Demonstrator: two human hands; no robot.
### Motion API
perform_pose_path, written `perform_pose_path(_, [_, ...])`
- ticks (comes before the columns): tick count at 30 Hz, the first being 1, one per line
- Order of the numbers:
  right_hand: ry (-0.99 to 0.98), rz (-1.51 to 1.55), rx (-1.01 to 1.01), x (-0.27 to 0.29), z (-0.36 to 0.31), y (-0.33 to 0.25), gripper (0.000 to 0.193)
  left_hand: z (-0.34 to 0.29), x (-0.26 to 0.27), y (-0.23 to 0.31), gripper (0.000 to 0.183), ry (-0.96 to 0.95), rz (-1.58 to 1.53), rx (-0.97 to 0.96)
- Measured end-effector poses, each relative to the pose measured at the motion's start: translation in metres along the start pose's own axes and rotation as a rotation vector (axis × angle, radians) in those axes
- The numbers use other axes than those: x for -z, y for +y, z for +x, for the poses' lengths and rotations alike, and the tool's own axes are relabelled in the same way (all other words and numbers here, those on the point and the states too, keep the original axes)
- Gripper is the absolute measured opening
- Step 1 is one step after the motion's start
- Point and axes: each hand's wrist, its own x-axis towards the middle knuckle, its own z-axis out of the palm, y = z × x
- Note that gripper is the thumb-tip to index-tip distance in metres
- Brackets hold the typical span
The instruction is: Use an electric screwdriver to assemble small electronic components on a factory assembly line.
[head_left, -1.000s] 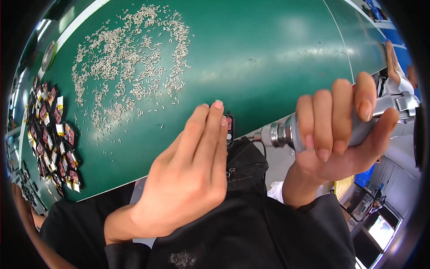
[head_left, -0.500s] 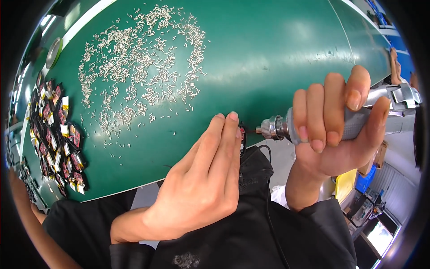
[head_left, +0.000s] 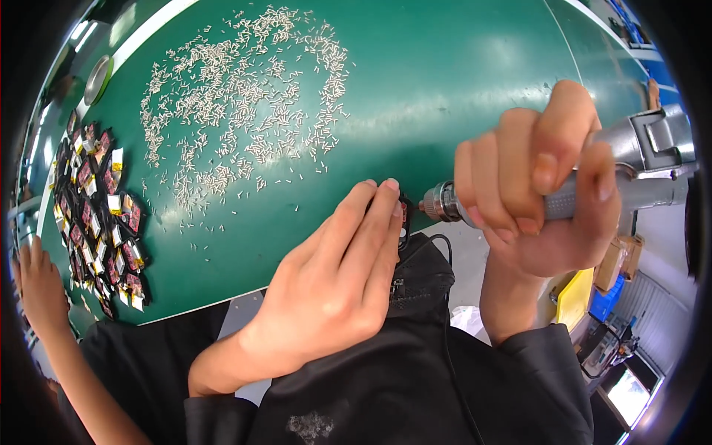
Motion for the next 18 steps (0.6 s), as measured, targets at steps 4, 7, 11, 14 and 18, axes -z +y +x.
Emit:
perform_pose_path(4, [-0.053, -0.143, -0.064, -0.004, 0.007, -0.007, 0.027, 0.002, 0.004, -0.004, 0.034, -0.013, 0.018, -0.03])
perform_pose_path(7, [-0.065, -0.161, 0.014, -0.009, 0.004, -0.007, 0.022, 0.001, 0.012, 0.0, 0.035, -0.034, 0.004, -0.004])
perform_pose_path(11, [-0.119, 0.046, 0.108, -0.013, 0.005, 0.006, 0.02, -0.003, 0.009, 0.005, 0.039, 0.013, 0.042, -0.019])
perform_pose_path(14, [-0.297, 0.235, 0.11, -0.001, 0.016, 0.01, 0.028, -0.005, 0.019, 0.0, 0.032, -0.077, -0.077, 0.011])
perform_pose_path(18, [-0.245, 0.494, 0.165, 0.011, 0.012, -0.002, 0.02, -0.023, 0.033, 0.001, 0.034, 0.037, -0.009, 0.035])
